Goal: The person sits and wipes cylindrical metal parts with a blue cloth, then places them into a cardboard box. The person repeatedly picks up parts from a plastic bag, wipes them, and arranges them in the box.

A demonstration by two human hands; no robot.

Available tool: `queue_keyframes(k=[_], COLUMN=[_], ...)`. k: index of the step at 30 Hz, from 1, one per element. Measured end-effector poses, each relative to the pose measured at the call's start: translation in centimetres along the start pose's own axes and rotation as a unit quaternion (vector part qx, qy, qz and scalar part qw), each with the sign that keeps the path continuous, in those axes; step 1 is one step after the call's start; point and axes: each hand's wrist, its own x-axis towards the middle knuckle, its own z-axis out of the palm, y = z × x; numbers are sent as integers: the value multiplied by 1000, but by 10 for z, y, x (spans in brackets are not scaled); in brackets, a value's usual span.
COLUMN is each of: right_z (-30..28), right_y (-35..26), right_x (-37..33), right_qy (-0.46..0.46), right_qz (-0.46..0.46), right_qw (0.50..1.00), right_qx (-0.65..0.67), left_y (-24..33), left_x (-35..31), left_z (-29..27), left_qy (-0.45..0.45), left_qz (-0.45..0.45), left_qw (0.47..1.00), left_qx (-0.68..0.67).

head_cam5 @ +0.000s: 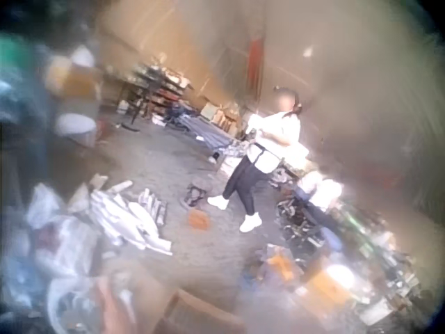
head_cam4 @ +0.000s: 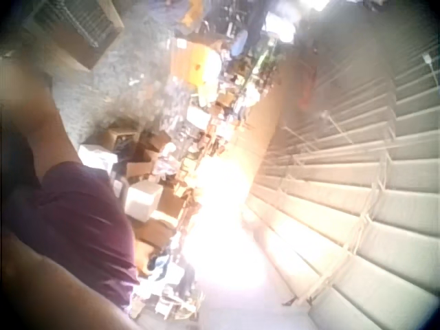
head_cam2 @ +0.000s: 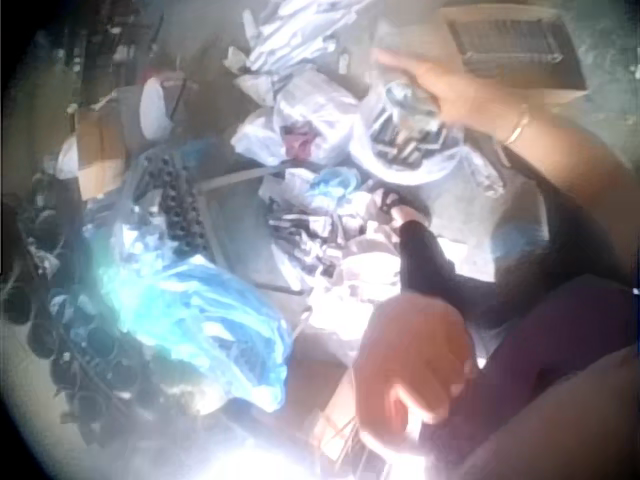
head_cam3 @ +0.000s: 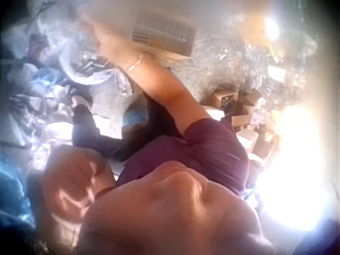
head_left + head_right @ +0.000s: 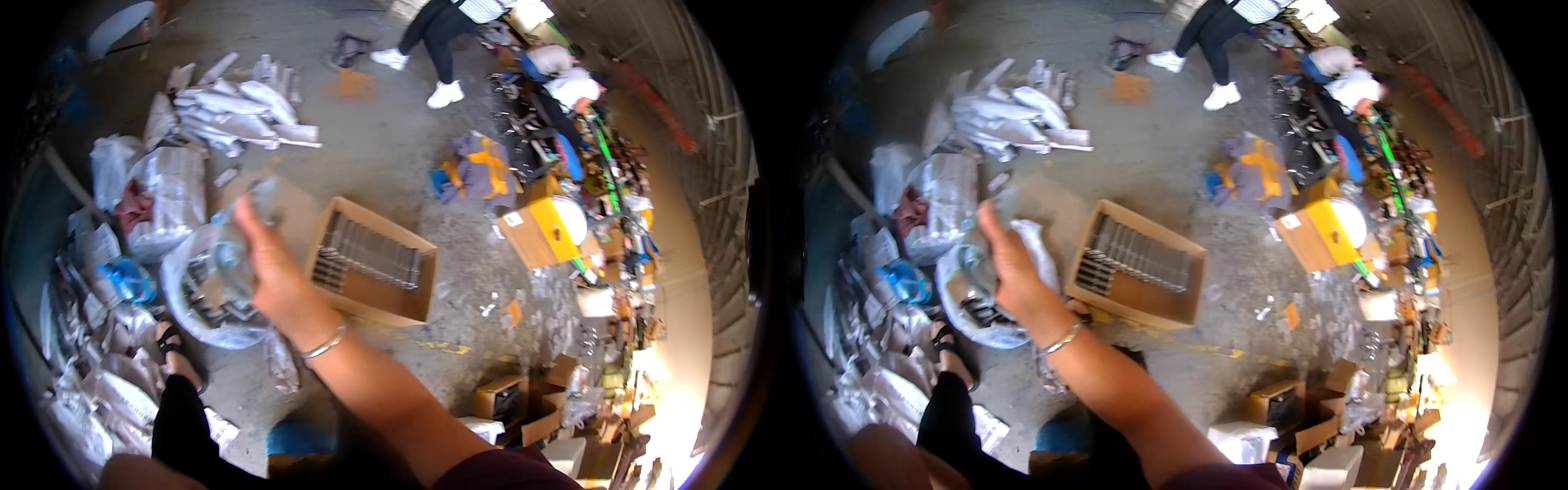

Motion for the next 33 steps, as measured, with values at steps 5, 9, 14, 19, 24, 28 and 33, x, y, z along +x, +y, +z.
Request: queue_keyframes(k=[5, 9, 14, 19, 24, 28, 33], right_z=[-31, -12, -3, -6, -1, -5, 2], right_y=[-9, -4, 6, 1, 5, 13, 35], right_x=[7, 2, 1, -5, -7, -10, -12], right_qy=[-49, -99, -170, -210, -196, -157, -147], right_qz=[-11, 12, 11, -13, -66, -83, -160], right_qw=[998, 995, 985, 977, 975, 941, 908], right_qx=[-24, 23, -17, -26, -84, -287, -357], left_y=[-11, -37, -71, -84, -88, -84, -63], left_x=[-61, -53, -65, -63, -58, -62, -75], left_z=[-91, -101, -94, -90, -85, -93, -108], left_qy=[215, 358, 412, 419, 458, 452, 299], left_qz=[-124, -332, -328, -292, -296, -286, -247], left_qw=[961, 807, 850, 858, 832, 722, 558], left_qx=[123, 333, 5, -52, 98, 439, 734])
